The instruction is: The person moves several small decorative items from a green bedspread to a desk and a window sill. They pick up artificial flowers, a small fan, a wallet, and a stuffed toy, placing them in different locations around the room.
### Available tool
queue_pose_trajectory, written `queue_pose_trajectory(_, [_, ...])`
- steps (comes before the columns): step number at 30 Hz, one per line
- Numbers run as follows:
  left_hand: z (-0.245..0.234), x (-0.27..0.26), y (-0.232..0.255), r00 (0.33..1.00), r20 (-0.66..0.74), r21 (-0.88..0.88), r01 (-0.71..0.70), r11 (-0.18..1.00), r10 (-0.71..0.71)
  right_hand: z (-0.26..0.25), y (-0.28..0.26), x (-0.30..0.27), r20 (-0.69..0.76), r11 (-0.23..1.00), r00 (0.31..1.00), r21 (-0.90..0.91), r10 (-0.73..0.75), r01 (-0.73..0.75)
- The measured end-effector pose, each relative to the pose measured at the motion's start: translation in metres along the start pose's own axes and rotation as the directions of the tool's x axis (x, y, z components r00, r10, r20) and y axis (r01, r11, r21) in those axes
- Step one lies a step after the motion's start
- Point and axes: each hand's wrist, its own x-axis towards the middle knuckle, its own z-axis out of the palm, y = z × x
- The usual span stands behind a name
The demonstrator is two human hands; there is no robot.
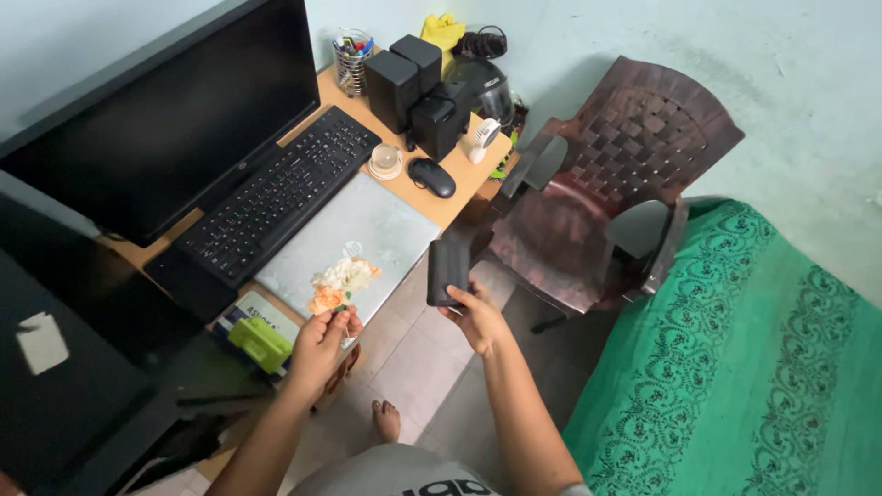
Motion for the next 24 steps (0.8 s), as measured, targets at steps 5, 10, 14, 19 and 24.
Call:
queue_pose_trajectory(5, [-0.012, 0.015, -0.011, 0.998, -0.018, 0.119, -0.05, 0.992, 0.053, -0.018, 0.0, 0.07, -0.067, 0.993, 0.993, -0.059, 0.095, -0.099])
queue_pose_trajectory(10, [-0.025, 0.03, -0.016, 0.993, -0.052, 0.112, -0.096, 0.989, 0.103, -0.009, -0.02, 0.159, -0.09, 0.984, 0.986, -0.101, 0.137, -0.146])
queue_pose_trajectory(14, [-0.032, 0.026, -0.016, 0.991, -0.127, 0.064, -0.04, 0.997, 0.048, -0.014, -0.01, 0.227, -0.039, 0.993, 0.995, -0.073, 0.09, -0.093])
queue_pose_trajectory(19, [-0.042, 0.018, -0.01, 0.981, -0.19, 0.085, 0.051, 0.995, -0.034, -0.023, -0.002, 0.278, -0.159, 0.999, 0.986, 0.014, 0.053, -0.052])
queue_pose_trajectory(24, [-0.047, 0.011, -0.013, 0.964, -0.251, 0.099, 0.117, 0.988, -0.089, -0.028, -0.006, 0.297, -0.145, 0.999, 0.989, 0.046, 0.03, -0.024])
